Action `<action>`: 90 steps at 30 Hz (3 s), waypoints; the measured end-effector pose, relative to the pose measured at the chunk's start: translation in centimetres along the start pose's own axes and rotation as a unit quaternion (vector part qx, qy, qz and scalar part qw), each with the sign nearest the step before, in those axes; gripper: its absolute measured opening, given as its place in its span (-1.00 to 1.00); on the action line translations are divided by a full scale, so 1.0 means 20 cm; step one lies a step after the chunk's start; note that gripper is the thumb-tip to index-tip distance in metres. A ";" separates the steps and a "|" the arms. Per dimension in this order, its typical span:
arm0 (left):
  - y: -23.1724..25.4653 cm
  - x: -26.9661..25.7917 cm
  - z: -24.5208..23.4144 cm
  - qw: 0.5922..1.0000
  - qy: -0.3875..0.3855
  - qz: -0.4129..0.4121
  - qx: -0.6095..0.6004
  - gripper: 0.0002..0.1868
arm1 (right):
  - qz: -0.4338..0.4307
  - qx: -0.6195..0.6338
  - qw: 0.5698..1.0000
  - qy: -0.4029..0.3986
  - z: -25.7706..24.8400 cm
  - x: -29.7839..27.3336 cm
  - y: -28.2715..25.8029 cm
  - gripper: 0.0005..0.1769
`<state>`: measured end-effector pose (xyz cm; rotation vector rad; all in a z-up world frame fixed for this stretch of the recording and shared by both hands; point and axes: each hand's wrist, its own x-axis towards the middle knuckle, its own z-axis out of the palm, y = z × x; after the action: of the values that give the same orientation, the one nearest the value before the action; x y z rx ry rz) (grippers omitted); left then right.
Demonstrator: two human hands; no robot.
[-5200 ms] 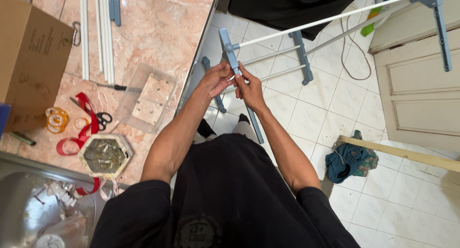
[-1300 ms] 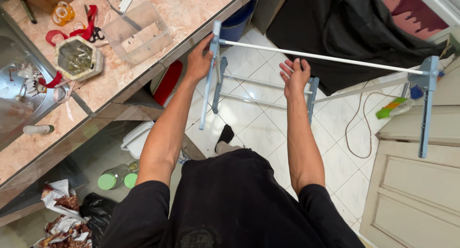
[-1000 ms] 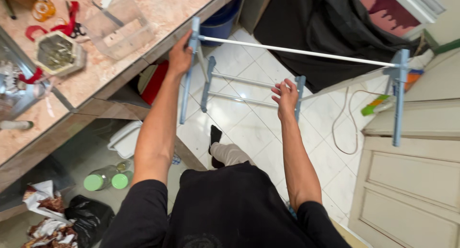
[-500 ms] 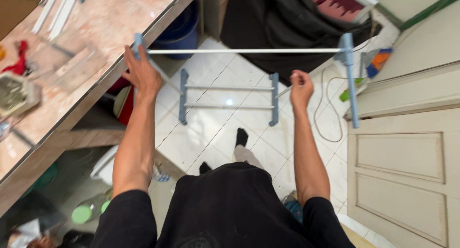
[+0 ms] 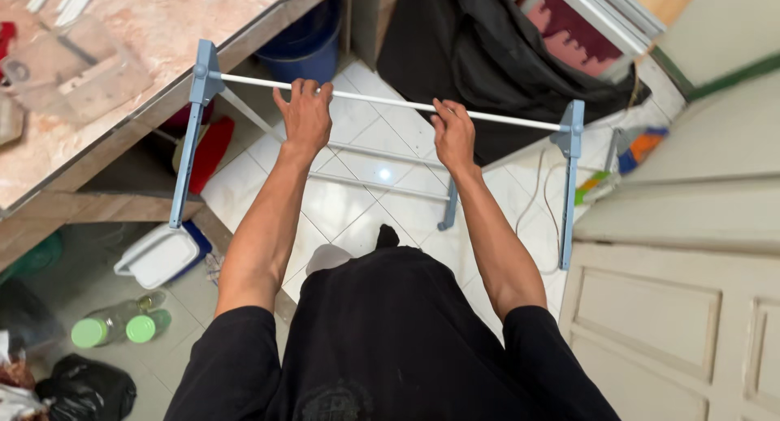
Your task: The person assembles a foldable clothes drying rack from white plastic poles and blue plastic connectors on a tiled counter and floor. They fit poles into connector joints, attach cross bars, and unfold and adjust the rack frame, working through the parts one at a time.
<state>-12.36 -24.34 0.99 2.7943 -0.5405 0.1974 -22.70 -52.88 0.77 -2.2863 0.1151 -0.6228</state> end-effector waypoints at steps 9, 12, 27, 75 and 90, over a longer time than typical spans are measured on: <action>-0.05 -0.07 -0.06 0.999 0.045 -0.016 0.002 -0.62 | -0.006 -0.004 1.000 -0.003 0.10 0.06 0.03 -0.85; -0.03 -0.08 -0.06 0.999 0.021 -0.028 0.009 -0.63 | -0.014 -0.007 1.000 -0.004 0.08 0.05 0.04 -0.86; 0.03 -0.05 -0.04 0.999 0.002 -0.021 -0.024 -0.54 | 0.021 -0.043 0.999 -0.018 -0.02 0.06 0.04 -0.86; -0.82 -0.51 -0.33 0.950 -0.008 -0.255 -0.178 -0.36 | 0.012 -0.096 0.995 -0.032 0.37 -0.25 -0.15 -0.27; -0.90 -0.56 -0.31 0.941 0.058 -0.188 -0.276 -0.36 | 0.089 -0.004 0.971 -0.224 0.68 -0.58 -0.40 -0.54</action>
<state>-16.36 -2.58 0.28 2.2571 -0.0123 0.1042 -27.43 -35.28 -6.48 -2.3335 0.1009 -0.0064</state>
